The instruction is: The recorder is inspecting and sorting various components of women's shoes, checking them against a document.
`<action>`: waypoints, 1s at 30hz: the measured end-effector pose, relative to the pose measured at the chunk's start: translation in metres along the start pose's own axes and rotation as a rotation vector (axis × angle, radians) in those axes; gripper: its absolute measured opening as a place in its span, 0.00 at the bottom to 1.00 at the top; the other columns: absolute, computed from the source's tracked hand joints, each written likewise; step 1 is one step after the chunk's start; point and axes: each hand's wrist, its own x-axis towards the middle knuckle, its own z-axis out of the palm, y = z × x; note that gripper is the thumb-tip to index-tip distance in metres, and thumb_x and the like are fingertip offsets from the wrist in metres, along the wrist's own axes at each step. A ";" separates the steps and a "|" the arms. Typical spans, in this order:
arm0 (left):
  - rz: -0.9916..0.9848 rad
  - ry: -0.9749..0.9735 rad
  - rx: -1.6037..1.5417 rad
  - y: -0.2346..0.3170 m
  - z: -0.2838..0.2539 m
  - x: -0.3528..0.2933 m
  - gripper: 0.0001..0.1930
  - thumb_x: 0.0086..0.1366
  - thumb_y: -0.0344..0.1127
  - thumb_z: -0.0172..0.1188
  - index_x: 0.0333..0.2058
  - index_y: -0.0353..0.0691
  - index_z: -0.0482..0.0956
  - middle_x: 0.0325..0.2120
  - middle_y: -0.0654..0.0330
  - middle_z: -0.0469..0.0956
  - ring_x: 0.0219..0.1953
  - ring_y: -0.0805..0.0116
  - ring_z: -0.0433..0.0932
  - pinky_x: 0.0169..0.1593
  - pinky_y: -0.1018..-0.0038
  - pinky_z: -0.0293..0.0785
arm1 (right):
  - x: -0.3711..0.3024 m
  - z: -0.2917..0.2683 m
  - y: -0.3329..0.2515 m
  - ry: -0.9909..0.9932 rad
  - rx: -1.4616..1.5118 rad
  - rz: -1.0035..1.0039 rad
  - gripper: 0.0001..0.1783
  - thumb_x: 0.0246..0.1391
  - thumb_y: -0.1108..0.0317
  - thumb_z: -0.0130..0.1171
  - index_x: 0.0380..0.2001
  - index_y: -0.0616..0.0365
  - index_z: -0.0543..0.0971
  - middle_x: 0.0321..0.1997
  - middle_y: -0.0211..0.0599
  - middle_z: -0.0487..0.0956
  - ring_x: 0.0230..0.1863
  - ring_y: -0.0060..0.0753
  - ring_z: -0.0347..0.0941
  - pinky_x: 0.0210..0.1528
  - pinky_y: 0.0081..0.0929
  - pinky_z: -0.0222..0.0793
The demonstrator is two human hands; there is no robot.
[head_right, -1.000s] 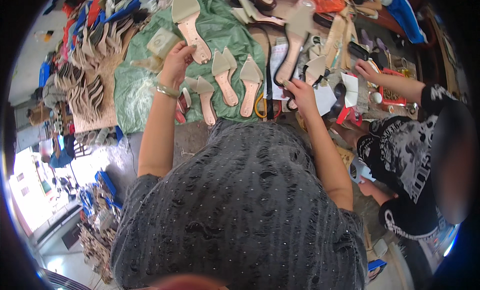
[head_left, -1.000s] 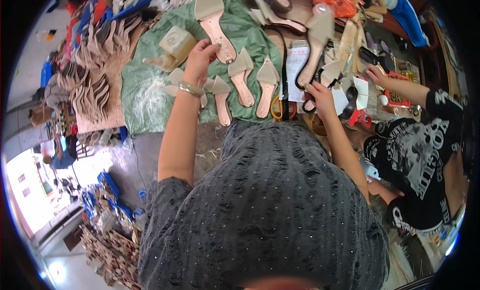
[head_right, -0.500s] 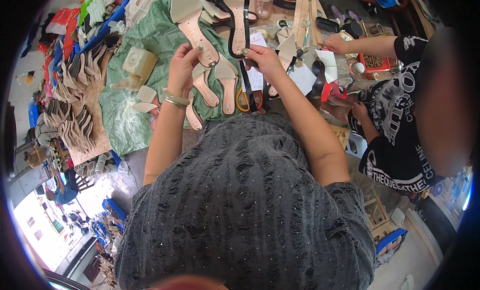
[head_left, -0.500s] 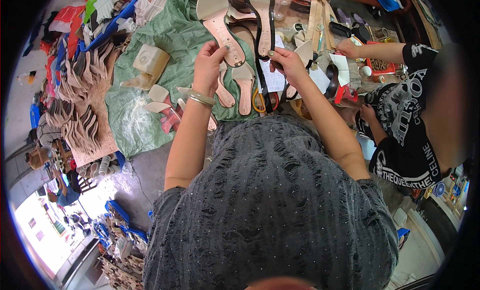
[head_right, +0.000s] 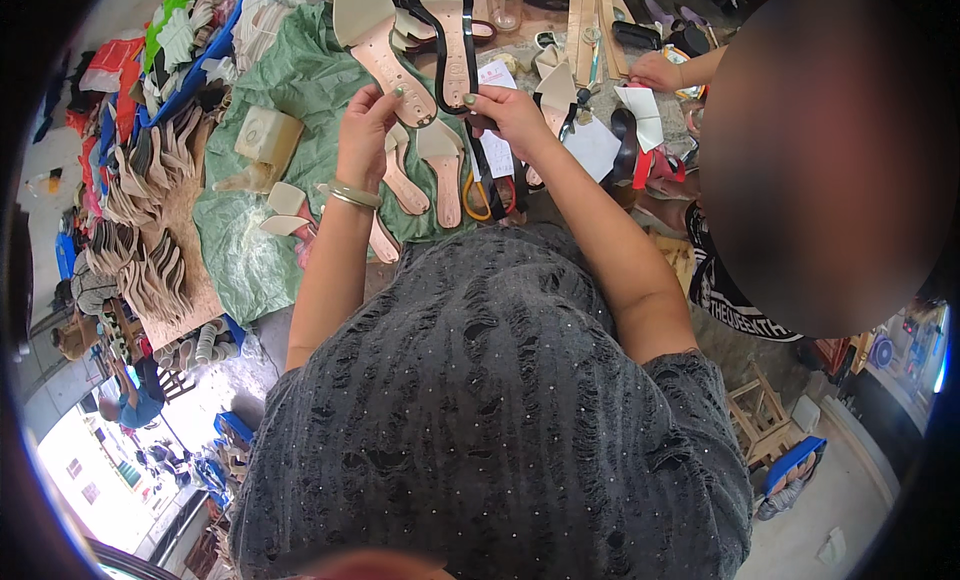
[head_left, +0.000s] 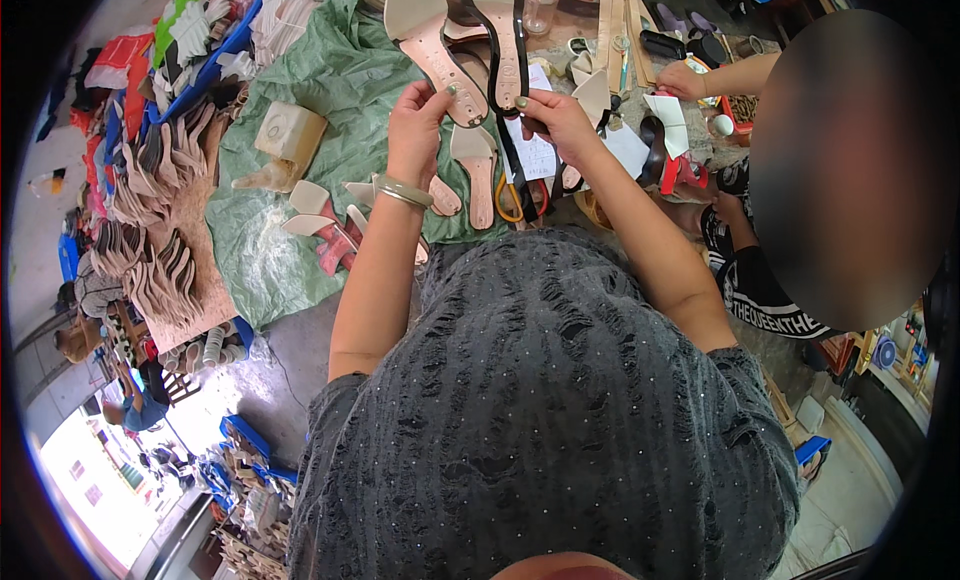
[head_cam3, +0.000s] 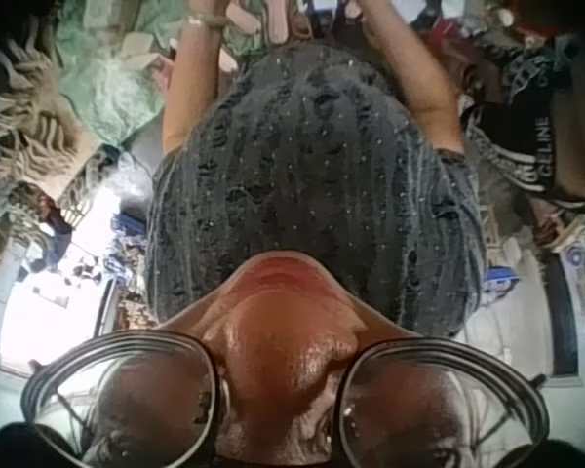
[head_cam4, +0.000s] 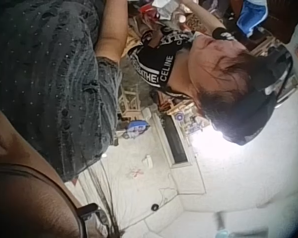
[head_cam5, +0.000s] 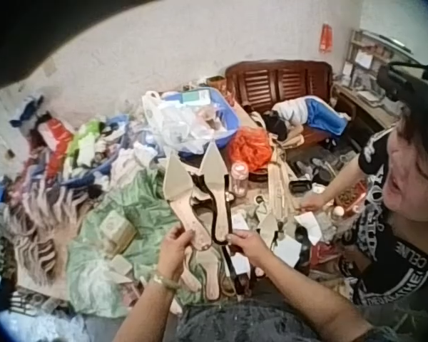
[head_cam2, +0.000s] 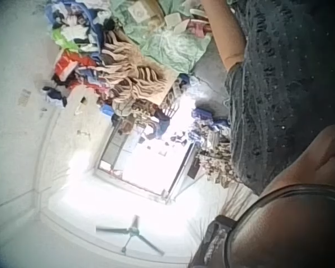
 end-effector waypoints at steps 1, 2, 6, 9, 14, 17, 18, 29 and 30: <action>0.001 -0.007 0.013 -0.002 -0.001 0.001 0.07 0.58 0.30 0.58 0.36 0.38 0.74 0.28 0.69 0.74 0.29 0.81 0.70 0.34 0.83 0.65 | -0.001 -0.002 -0.001 -0.001 -0.018 0.005 0.12 0.56 0.65 0.53 0.38 0.60 0.79 0.25 0.26 0.76 0.20 0.15 0.67 0.22 0.13 0.57; 0.003 -0.015 0.026 -0.003 -0.002 0.002 0.07 0.58 0.30 0.58 0.36 0.38 0.74 0.28 0.69 0.75 0.29 0.81 0.70 0.34 0.83 0.65 | -0.001 -0.003 -0.001 -0.003 -0.035 0.007 0.12 0.56 0.64 0.54 0.38 0.59 0.79 0.28 0.27 0.78 0.22 0.17 0.67 0.26 0.15 0.63; 0.013 -0.017 0.048 -0.006 -0.003 0.003 0.08 0.58 0.30 0.58 0.37 0.38 0.74 0.29 0.68 0.74 0.29 0.81 0.71 0.35 0.83 0.66 | 0.001 -0.008 0.004 -0.016 -0.069 0.006 0.11 0.55 0.65 0.54 0.36 0.59 0.80 0.27 0.27 0.78 0.20 0.17 0.67 0.25 0.15 0.62; 0.007 -0.032 0.036 -0.007 -0.003 0.002 0.08 0.58 0.29 0.58 0.37 0.37 0.73 0.30 0.67 0.75 0.30 0.80 0.72 0.37 0.82 0.68 | 0.000 -0.007 0.003 -0.004 -0.075 0.010 0.11 0.55 0.65 0.55 0.36 0.59 0.80 0.27 0.27 0.78 0.20 0.17 0.67 0.25 0.15 0.62; -0.029 -0.003 0.000 0.000 0.001 0.000 0.08 0.56 0.26 0.57 0.36 0.33 0.73 0.28 0.66 0.73 0.31 0.77 0.71 0.38 0.81 0.68 | 0.002 -0.007 0.006 -0.013 -0.037 0.013 0.11 0.55 0.65 0.55 0.36 0.60 0.80 0.27 0.28 0.78 0.21 0.17 0.67 0.26 0.16 0.64; -0.026 -0.022 -0.019 -0.002 -0.001 0.002 0.08 0.56 0.26 0.57 0.36 0.33 0.73 0.28 0.65 0.73 0.31 0.78 0.71 0.39 0.81 0.69 | 0.004 -0.008 0.005 -0.021 -0.031 0.003 0.12 0.55 0.64 0.55 0.36 0.61 0.80 0.28 0.28 0.78 0.22 0.16 0.67 0.26 0.16 0.64; -0.021 -0.028 -0.027 -0.002 0.000 0.002 0.08 0.56 0.26 0.57 0.36 0.33 0.73 0.29 0.65 0.73 0.31 0.78 0.71 0.39 0.81 0.68 | 0.006 -0.010 0.006 -0.017 -0.027 0.001 0.12 0.55 0.64 0.55 0.36 0.61 0.80 0.28 0.28 0.78 0.22 0.16 0.67 0.26 0.16 0.64; -0.031 -0.034 -0.044 -0.003 0.005 0.002 0.08 0.57 0.26 0.56 0.37 0.33 0.73 0.31 0.64 0.75 0.31 0.77 0.72 0.39 0.81 0.68 | 0.002 -0.011 0.005 -0.016 -0.055 0.005 0.10 0.55 0.65 0.55 0.35 0.61 0.79 0.24 0.27 0.76 0.20 0.17 0.67 0.23 0.15 0.59; -0.036 -0.037 -0.029 -0.004 0.003 0.005 0.08 0.57 0.26 0.57 0.37 0.33 0.73 0.30 0.64 0.75 0.32 0.77 0.72 0.39 0.81 0.68 | 0.002 -0.009 0.004 0.011 -0.076 0.005 0.10 0.56 0.64 0.54 0.33 0.60 0.79 0.20 0.25 0.74 0.18 0.16 0.66 0.19 0.12 0.54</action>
